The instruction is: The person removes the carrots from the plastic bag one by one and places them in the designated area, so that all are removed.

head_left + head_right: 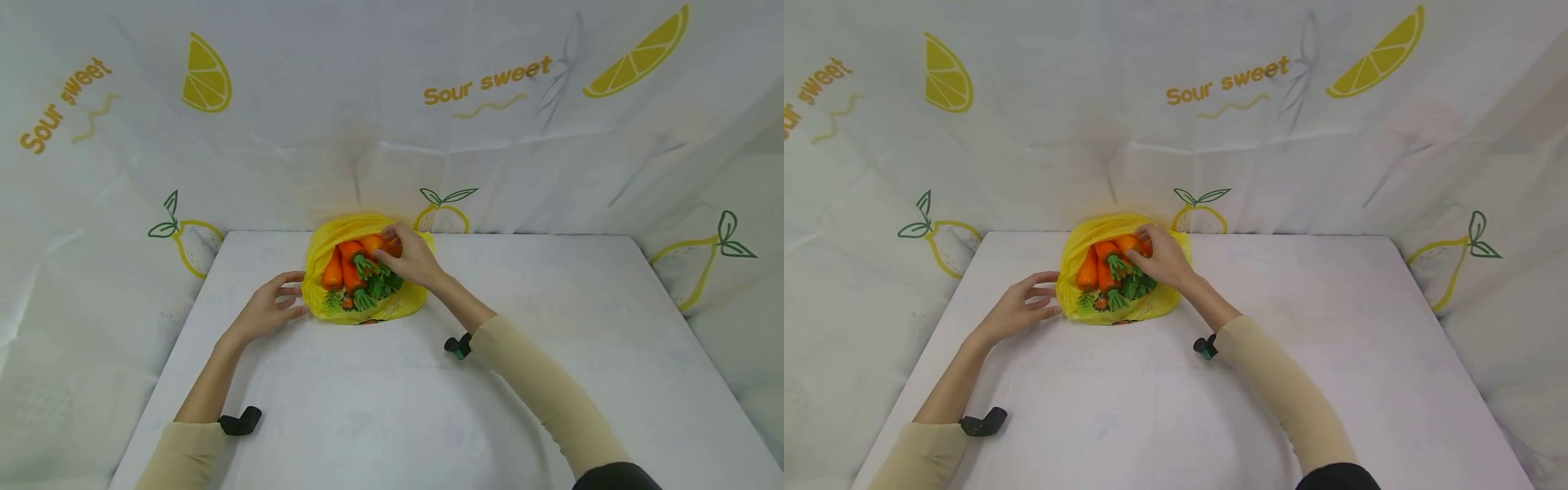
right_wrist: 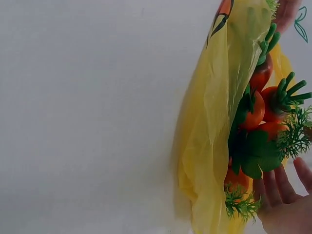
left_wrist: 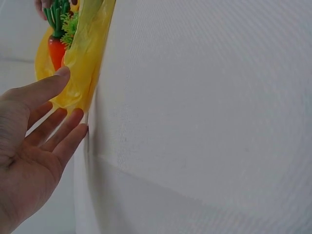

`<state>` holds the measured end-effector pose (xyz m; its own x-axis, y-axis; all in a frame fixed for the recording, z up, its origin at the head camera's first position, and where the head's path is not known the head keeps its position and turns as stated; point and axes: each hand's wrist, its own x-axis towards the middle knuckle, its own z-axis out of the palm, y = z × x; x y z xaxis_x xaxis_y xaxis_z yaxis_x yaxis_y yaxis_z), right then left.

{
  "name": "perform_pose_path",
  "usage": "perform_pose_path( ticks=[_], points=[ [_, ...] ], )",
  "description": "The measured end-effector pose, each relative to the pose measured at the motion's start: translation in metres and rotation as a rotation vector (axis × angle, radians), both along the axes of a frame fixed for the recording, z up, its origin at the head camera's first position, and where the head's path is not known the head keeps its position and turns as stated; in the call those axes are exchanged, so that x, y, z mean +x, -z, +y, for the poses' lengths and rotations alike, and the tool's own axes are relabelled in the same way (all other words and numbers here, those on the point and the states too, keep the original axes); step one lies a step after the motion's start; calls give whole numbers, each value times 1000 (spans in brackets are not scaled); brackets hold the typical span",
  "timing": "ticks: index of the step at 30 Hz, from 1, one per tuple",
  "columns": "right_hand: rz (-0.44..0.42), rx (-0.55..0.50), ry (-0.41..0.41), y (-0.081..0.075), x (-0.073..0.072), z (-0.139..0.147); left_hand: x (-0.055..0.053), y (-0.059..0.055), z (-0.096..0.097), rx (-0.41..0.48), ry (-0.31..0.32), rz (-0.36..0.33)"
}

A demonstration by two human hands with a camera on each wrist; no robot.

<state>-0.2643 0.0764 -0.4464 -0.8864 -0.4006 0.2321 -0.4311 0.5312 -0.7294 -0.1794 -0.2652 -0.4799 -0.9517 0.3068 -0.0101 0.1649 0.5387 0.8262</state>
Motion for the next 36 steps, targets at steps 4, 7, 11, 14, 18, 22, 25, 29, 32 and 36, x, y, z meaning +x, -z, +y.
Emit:
perform_pose_path(
  ticks=[4,7,11,14,18,22,25,29,32,36],
  points=[
    [-22,4,20,0,-1,-4,0,0,0,-1,-1,3],
    [-32,7,35,1,-1,-7,0,1,0,5,-5,0],
    [-42,24,61,3,-1,-11,-1,1,1,8,-16,0],
    [-46,41,80,5,-2,-13,0,2,2,13,-23,-5],
    [-41,48,98,7,-3,-15,0,1,3,13,-24,-4],
    [-29,41,113,9,-4,-16,0,1,4,14,-29,-5],
    [-30,35,119,10,-4,-16,1,1,4,19,-25,1],
    [-47,18,127,9,-2,-15,2,2,5,22,-21,7],
    [-75,-17,135,7,0,-12,3,1,5,23,-25,-1],
    [-98,-68,127,2,2,-6,2,0,4,11,-35,-11]
  ],
)
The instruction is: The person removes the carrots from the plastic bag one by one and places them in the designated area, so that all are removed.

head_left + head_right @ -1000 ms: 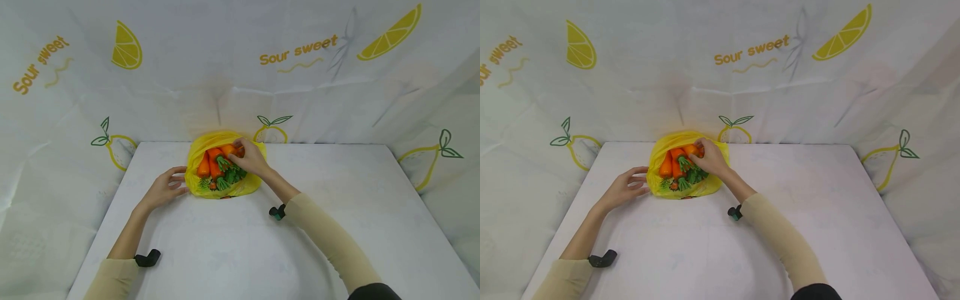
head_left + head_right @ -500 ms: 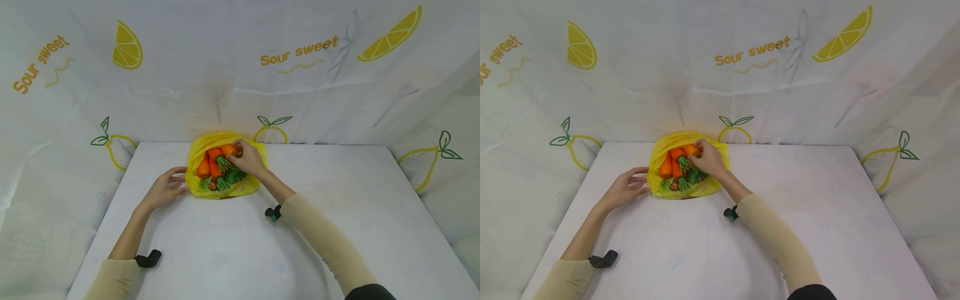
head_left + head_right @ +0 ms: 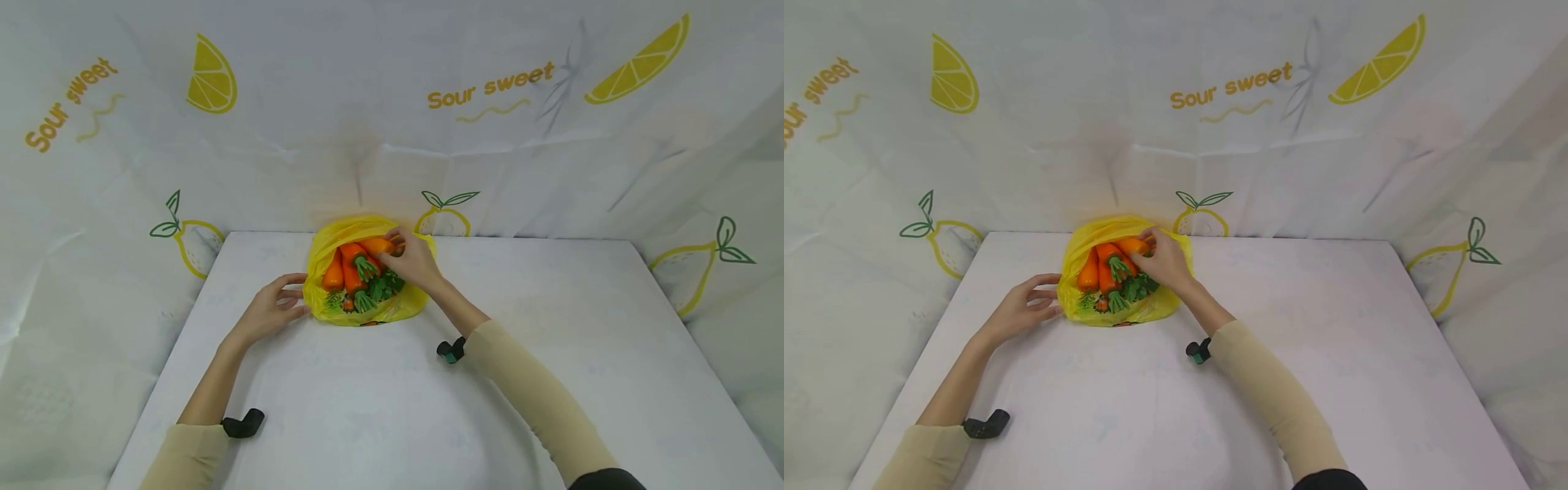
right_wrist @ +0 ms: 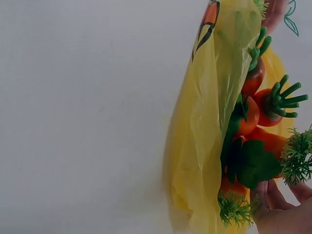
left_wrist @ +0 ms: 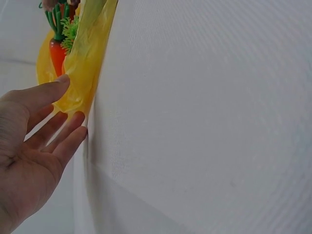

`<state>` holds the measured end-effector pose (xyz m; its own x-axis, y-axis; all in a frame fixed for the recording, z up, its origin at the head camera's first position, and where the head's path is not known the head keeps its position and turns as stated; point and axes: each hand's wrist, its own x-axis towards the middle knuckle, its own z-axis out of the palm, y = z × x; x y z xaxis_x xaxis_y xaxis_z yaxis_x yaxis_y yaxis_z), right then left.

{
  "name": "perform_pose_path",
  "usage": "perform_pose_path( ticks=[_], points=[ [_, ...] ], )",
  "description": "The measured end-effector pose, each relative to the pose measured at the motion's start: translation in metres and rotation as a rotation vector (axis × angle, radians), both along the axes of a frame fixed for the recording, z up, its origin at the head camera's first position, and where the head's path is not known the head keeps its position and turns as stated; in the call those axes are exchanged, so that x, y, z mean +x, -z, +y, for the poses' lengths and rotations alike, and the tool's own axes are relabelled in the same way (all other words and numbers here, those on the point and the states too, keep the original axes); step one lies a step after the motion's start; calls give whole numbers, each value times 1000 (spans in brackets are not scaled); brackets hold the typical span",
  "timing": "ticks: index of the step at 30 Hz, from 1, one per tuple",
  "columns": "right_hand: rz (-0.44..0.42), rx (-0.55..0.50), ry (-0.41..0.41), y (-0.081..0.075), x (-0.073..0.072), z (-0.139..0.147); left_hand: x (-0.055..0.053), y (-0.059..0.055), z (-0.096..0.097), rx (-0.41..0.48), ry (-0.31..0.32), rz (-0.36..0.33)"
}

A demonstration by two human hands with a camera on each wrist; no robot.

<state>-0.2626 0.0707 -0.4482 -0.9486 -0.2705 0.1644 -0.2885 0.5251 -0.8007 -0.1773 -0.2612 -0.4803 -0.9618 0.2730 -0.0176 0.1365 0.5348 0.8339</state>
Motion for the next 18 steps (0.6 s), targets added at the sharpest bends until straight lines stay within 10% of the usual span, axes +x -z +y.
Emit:
perform_pose_path(
  ticks=[18],
  points=[
    [-18,-7,4,-11,7,38,-2,0,2,-24,3,-6]
  ],
)
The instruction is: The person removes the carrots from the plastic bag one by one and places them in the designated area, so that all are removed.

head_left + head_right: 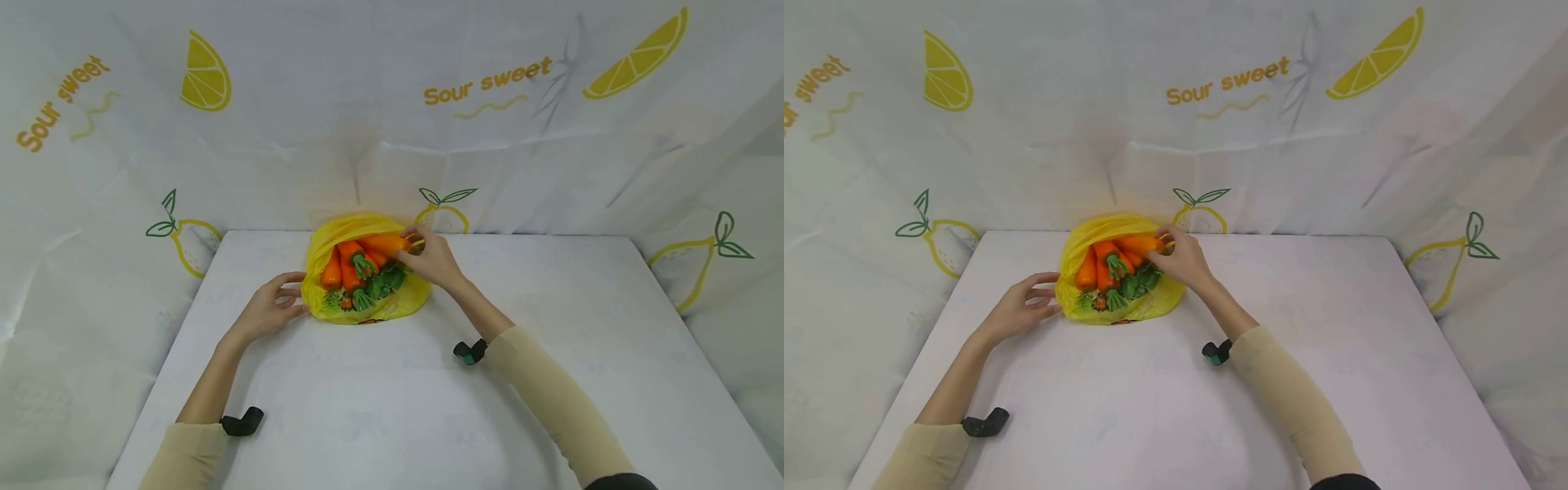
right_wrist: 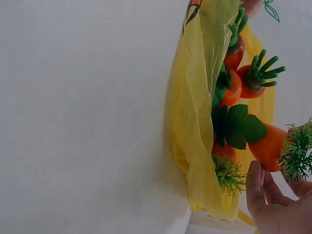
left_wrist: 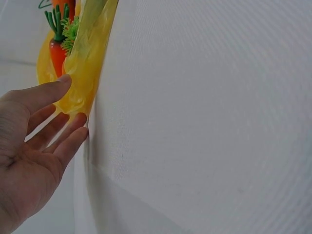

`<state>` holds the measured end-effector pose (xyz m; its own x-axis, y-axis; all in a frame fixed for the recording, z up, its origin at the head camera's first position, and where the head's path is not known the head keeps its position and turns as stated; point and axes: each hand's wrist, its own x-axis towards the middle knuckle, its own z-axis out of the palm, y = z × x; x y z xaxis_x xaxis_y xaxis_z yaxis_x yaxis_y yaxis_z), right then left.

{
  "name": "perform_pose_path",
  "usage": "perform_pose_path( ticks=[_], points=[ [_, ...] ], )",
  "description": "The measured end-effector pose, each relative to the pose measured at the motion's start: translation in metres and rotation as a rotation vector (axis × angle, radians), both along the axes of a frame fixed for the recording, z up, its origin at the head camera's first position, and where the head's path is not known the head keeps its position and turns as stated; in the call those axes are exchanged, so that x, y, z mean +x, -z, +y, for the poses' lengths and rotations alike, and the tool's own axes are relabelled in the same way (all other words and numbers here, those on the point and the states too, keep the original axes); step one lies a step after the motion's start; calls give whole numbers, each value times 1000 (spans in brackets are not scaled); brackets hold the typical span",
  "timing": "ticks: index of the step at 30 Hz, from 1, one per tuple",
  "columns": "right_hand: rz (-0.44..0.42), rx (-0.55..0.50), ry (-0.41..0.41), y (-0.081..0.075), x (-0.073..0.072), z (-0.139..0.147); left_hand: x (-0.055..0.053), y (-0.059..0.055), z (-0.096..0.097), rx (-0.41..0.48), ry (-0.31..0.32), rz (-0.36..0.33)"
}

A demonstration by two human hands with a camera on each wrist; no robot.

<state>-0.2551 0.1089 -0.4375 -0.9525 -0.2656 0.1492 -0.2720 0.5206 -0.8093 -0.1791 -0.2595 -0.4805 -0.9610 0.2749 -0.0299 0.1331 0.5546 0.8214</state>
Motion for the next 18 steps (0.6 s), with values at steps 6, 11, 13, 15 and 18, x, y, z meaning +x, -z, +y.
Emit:
perform_pose_path(
  ticks=[6,11,13,15,18],
  points=[
    [14,-13,-20,-6,5,10,0,0,-1,-1,0,-9],
    [24,-22,-19,-12,10,22,0,-1,-1,-6,-2,-15],
    [28,-13,-12,-14,13,28,1,-1,0,-9,-6,-17],
    [33,-9,-4,-17,15,35,1,-1,0,-10,-12,-21],
    [41,-7,3,-21,20,44,1,-1,0,-8,-14,-21]
  ],
)
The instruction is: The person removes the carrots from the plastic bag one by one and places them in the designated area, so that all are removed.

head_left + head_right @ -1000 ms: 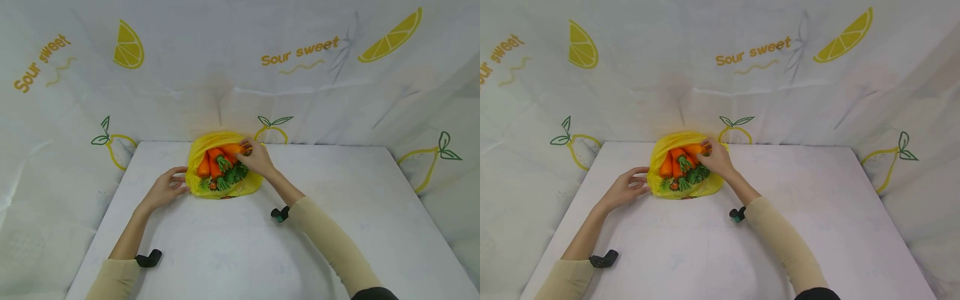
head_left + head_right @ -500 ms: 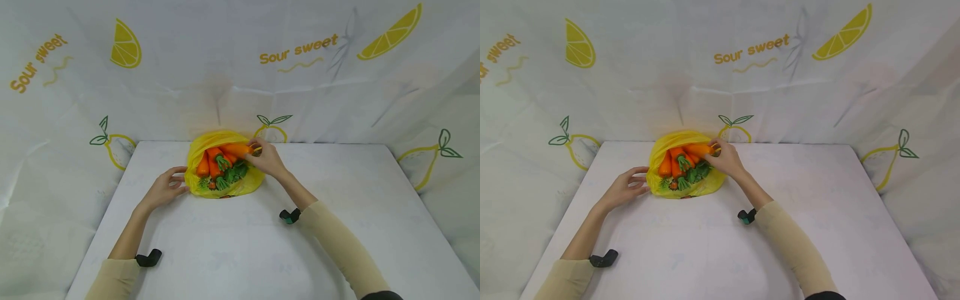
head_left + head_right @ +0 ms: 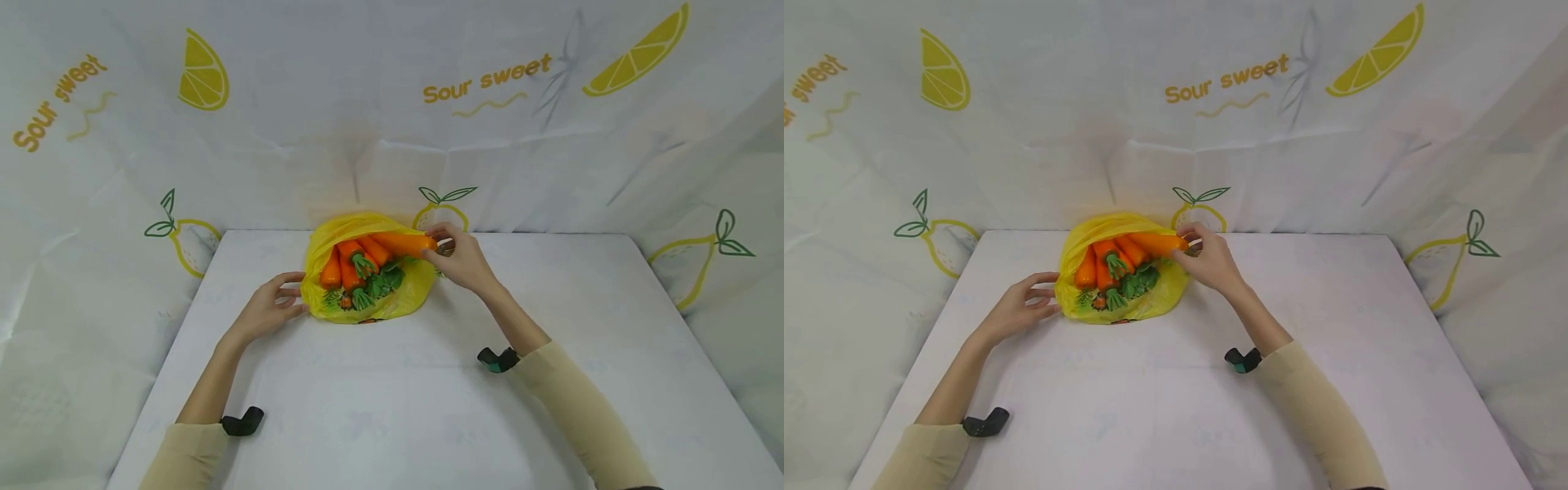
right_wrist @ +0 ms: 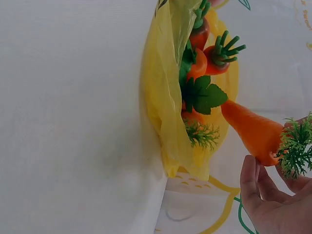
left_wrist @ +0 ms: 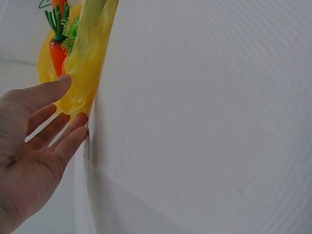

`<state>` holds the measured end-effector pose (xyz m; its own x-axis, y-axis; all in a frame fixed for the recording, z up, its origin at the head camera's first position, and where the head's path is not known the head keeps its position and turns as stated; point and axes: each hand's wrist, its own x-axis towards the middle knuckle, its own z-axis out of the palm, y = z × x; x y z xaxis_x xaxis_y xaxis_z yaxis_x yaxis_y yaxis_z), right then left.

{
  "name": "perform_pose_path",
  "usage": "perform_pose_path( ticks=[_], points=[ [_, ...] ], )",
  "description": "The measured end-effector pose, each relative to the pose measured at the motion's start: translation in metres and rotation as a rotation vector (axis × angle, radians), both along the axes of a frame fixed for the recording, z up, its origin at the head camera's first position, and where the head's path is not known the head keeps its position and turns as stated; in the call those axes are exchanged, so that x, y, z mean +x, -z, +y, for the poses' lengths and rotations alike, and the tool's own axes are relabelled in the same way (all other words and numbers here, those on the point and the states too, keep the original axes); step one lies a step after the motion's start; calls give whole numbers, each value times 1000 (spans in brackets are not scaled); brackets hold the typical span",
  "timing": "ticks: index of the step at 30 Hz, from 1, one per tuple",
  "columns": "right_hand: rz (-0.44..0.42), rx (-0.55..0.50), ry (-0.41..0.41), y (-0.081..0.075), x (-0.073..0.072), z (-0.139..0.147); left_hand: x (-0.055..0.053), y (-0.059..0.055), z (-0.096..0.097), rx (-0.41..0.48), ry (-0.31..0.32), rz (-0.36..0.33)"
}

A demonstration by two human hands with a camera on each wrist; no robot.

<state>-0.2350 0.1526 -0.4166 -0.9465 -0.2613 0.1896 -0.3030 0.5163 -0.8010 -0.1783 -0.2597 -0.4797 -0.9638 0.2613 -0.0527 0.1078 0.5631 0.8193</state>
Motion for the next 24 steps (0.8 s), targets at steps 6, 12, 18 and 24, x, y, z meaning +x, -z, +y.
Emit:
perform_pose_path(
  ticks=[6,12,18,24],
  points=[
    [12,26,29,-6,9,19,0,0,0,7,9,5],
    [56,-6,92,-4,14,39,0,0,0,3,14,-1],
    [73,-54,177,6,20,59,0,-1,0,9,23,-4],
    [3,-41,238,20,23,78,0,0,0,12,27,-7]
  ],
)
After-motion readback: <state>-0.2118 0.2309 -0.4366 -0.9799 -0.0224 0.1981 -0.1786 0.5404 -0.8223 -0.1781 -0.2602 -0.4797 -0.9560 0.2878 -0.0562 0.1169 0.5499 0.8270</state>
